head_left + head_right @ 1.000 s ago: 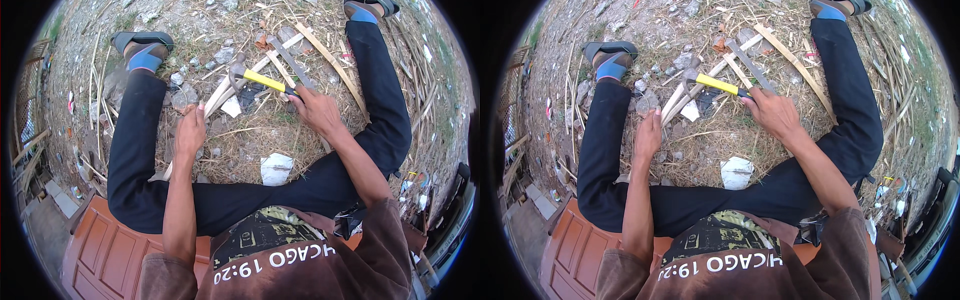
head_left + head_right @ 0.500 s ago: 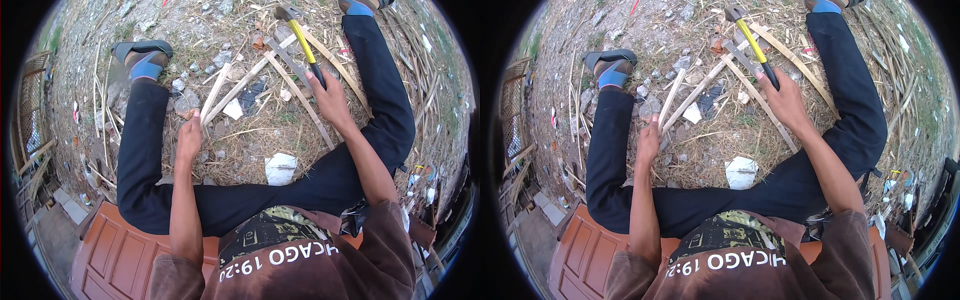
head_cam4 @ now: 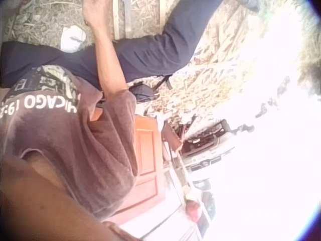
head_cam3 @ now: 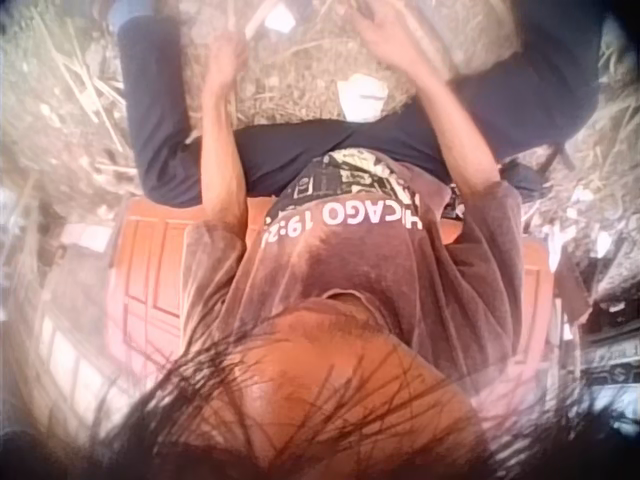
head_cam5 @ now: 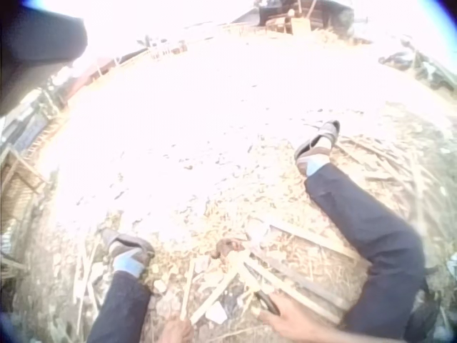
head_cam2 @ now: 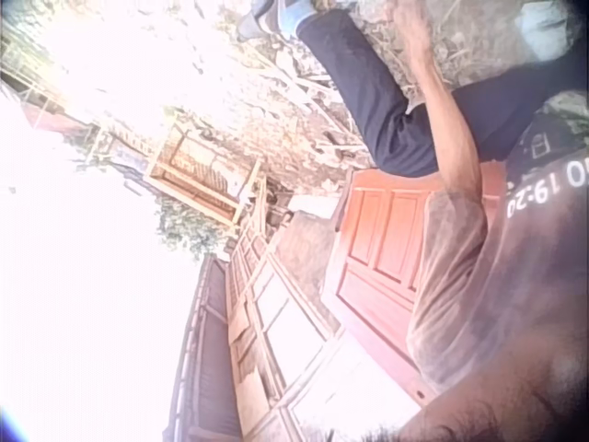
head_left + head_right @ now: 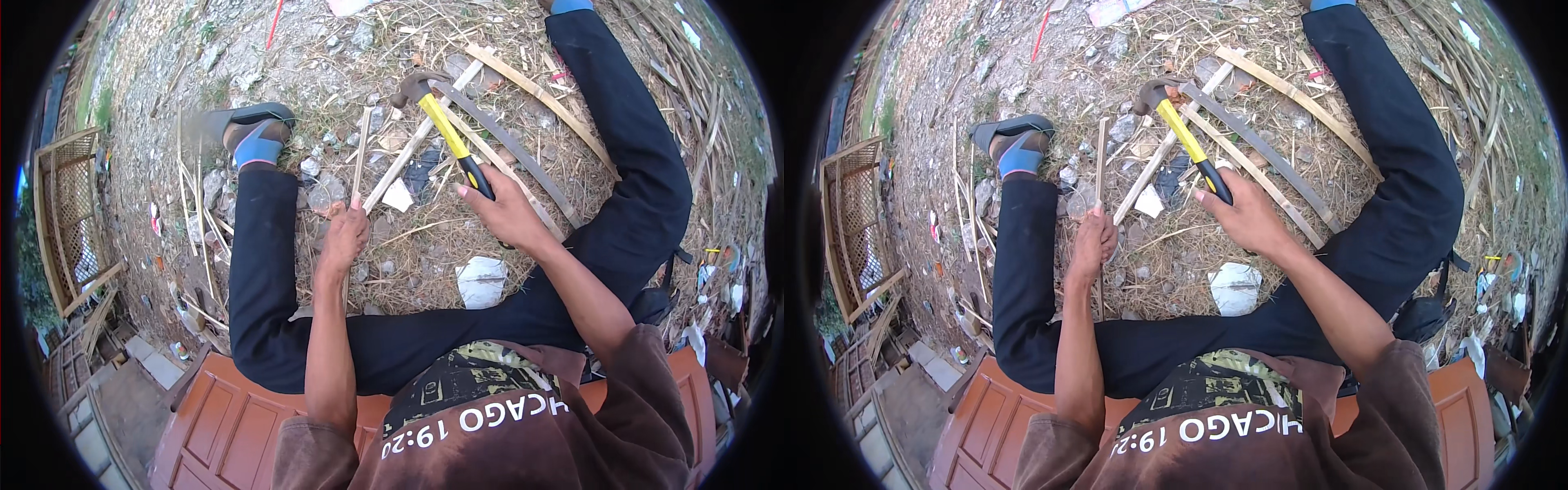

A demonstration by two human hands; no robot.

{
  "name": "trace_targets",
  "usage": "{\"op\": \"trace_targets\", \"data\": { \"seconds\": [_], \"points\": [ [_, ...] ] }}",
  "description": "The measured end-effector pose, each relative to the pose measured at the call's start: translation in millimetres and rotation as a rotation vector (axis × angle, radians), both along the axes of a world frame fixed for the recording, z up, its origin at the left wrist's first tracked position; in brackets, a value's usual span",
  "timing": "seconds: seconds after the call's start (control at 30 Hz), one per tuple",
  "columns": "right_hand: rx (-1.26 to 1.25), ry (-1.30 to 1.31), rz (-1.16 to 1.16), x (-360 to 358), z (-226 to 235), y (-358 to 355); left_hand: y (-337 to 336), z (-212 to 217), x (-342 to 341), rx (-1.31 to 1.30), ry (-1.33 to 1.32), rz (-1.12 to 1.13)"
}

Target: The person constructs a frame using a hammer and small nails to join thin bamboo strips together while sitting on the ground.

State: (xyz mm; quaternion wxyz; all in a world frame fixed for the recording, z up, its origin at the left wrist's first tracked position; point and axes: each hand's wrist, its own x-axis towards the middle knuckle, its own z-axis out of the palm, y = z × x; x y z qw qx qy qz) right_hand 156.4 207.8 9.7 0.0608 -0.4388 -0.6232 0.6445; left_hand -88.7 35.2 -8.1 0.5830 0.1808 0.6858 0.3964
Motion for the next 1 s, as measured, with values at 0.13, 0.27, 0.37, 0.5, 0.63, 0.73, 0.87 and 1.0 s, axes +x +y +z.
{"op": "trace_targets", "data": {
  "seconds": [0.13,0.27,0.37,0.5,0.63,0.73,0.87,1.0],
  "points": [
    [0.017,0.070,-0.041,-9,0,2,2,-3,8,0.014,-0.021,0.076],
    [-0.043,0.027,-0.077,-3,3,4,0,-10,7,0.017,0.039,0.080],
    [-0.059,-0.051,-0.058,6,-4,-6,-1,-15,10,-0.007,0.133,0.074],
    [-0.072,-0.079,-0.036,8,-3,-11,-1,-16,17,-0.045,0.272,0.051],
    [-0.070,-0.058,-0.045,2,-1,-9,11,6,32,-0.057,0.524,0.051],
    [-0.070,-0.039,-0.049,3,-5,-9,10,6,31,-0.063,0.545,0.045],
    [-0.129,-0.046,-0.065,4,-5,-14,9,1,30,-0.084,0.550,0.040],
    [-0.141,-0.071,-0.069,6,-5,-19,8,-2,28,-0.090,0.517,0.024]
  ]
}}
